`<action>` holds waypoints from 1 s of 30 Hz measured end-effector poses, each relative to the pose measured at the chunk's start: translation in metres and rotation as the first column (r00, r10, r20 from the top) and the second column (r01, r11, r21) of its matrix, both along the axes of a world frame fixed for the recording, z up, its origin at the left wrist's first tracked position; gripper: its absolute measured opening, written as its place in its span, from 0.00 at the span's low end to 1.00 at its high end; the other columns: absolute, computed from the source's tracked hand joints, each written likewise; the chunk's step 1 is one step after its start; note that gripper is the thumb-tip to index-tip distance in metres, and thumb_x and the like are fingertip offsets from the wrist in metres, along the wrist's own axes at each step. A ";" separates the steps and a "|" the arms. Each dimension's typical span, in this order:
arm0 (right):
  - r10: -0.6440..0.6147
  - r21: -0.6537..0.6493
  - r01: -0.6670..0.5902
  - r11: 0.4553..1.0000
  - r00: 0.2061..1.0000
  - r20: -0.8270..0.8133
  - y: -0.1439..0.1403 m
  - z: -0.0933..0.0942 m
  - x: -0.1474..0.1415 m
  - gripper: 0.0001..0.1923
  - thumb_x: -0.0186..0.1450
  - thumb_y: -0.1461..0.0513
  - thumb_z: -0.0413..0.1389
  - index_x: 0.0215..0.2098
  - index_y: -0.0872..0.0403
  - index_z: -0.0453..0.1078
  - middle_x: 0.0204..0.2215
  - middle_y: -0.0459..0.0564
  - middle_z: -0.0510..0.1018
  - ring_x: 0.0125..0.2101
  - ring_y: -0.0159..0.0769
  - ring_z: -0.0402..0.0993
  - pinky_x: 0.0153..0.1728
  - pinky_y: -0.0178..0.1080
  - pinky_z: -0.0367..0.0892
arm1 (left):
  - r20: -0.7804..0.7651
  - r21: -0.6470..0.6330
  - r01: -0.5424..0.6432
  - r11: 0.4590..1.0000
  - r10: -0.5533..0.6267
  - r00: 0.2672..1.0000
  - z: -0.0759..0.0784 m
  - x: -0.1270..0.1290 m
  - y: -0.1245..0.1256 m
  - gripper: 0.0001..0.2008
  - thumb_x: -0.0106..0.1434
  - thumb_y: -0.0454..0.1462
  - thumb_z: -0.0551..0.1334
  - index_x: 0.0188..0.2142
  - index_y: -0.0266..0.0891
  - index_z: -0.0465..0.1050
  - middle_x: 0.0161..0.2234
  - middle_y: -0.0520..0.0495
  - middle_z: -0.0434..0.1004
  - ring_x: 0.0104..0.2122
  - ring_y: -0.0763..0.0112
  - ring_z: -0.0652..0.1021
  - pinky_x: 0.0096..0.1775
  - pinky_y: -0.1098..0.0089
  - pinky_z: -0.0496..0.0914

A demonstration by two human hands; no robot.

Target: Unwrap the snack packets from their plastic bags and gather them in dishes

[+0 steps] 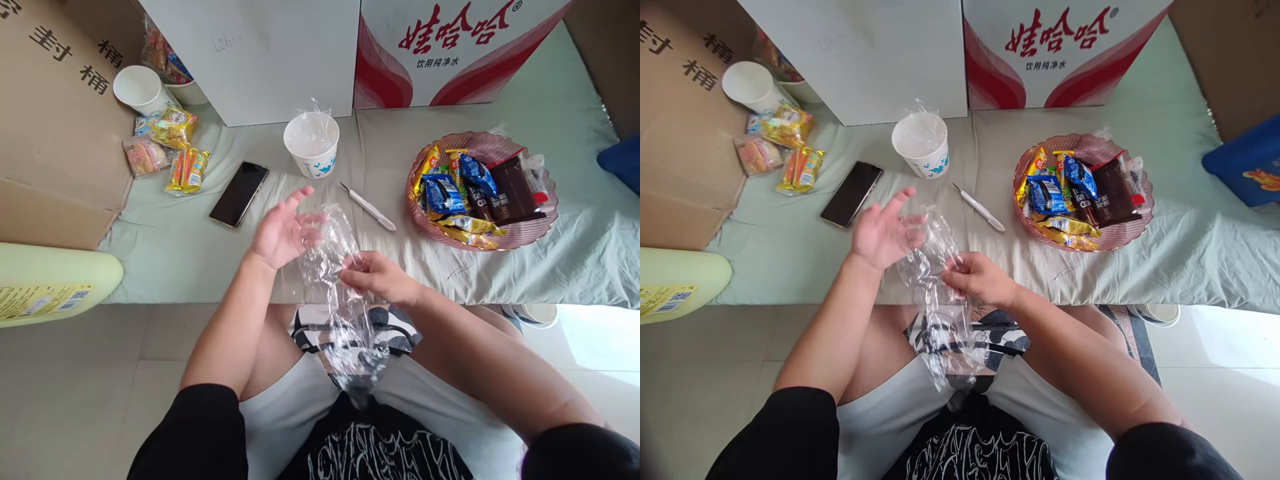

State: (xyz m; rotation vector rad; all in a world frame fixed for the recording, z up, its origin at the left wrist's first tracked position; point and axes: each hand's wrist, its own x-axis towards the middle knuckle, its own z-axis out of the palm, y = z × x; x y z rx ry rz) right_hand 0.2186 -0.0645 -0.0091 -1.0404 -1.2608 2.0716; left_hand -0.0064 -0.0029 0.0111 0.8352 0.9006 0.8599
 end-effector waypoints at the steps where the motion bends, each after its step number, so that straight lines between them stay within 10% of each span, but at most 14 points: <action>1: -0.076 0.033 0.076 0.997 0.997 -0.002 0.002 0.001 0.001 0.20 0.58 0.47 0.68 0.30 0.52 0.68 0.20 0.40 0.74 0.18 0.25 0.65 0.20 0.33 0.64 | 0.067 0.015 -0.057 0.998 0.055 0.996 -0.001 0.002 -0.002 0.39 0.57 0.65 0.65 0.59 0.46 0.68 0.41 0.43 0.83 0.39 0.57 0.85 0.34 0.63 0.76; 5: -0.358 0.196 0.340 0.920 0.932 0.063 0.010 0.003 0.004 0.21 0.59 0.46 0.66 0.32 0.51 0.67 0.19 0.40 0.72 0.19 0.27 0.68 0.22 0.34 0.65 | 0.156 0.007 0.094 0.996 -0.094 0.983 -0.007 0.018 -0.011 0.49 0.43 0.64 0.74 0.59 0.44 0.70 0.52 0.37 0.82 0.53 0.48 0.82 0.47 0.57 0.77; 9: -0.482 0.298 0.438 0.849 0.871 0.095 0.013 0.001 0.010 0.19 0.61 0.48 0.65 0.33 0.52 0.67 0.22 0.39 0.72 0.19 0.26 0.67 0.21 0.33 0.65 | -0.088 -0.019 0.149 0.989 -0.150 0.985 -0.014 0.033 -0.015 0.28 0.46 0.44 0.80 0.45 0.38 0.77 0.38 0.42 0.86 0.37 0.63 0.85 0.41 0.67 0.77; 14: -0.387 0.219 0.368 0.904 0.921 0.050 0.015 -0.001 0.015 0.19 0.58 0.51 0.68 0.39 0.52 0.70 0.29 0.44 0.78 0.21 0.27 0.70 0.22 0.34 0.67 | -0.178 0.103 -0.079 0.992 0.097 0.979 -0.013 0.031 -0.009 0.16 0.55 0.44 0.73 0.36 0.39 0.72 0.31 0.50 0.83 0.26 0.73 0.82 0.29 0.74 0.74; 26: -0.334 0.341 0.307 0.888 0.942 0.022 0.014 0.000 0.019 0.14 0.65 0.53 0.62 0.45 0.50 0.70 0.23 0.40 0.75 0.23 0.31 0.73 0.27 0.37 0.70 | -0.225 0.152 0.110 0.982 -0.074 0.971 -0.007 0.026 -0.016 0.15 0.59 0.46 0.71 0.41 0.43 0.72 0.19 0.57 0.74 0.15 0.74 0.75 0.19 0.74 0.66; 30: -0.460 0.405 0.432 0.806 0.888 -0.031 0.014 -0.004 0.017 0.07 0.64 0.60 0.59 0.42 0.49 0.73 0.44 0.47 0.77 0.21 0.24 0.71 0.24 0.36 0.71 | -0.058 0.178 0.057 0.982 -0.047 0.997 -0.004 0.022 -0.016 0.12 0.55 0.43 0.73 0.33 0.41 0.75 0.22 0.54 0.76 0.18 0.74 0.75 0.21 0.73 0.67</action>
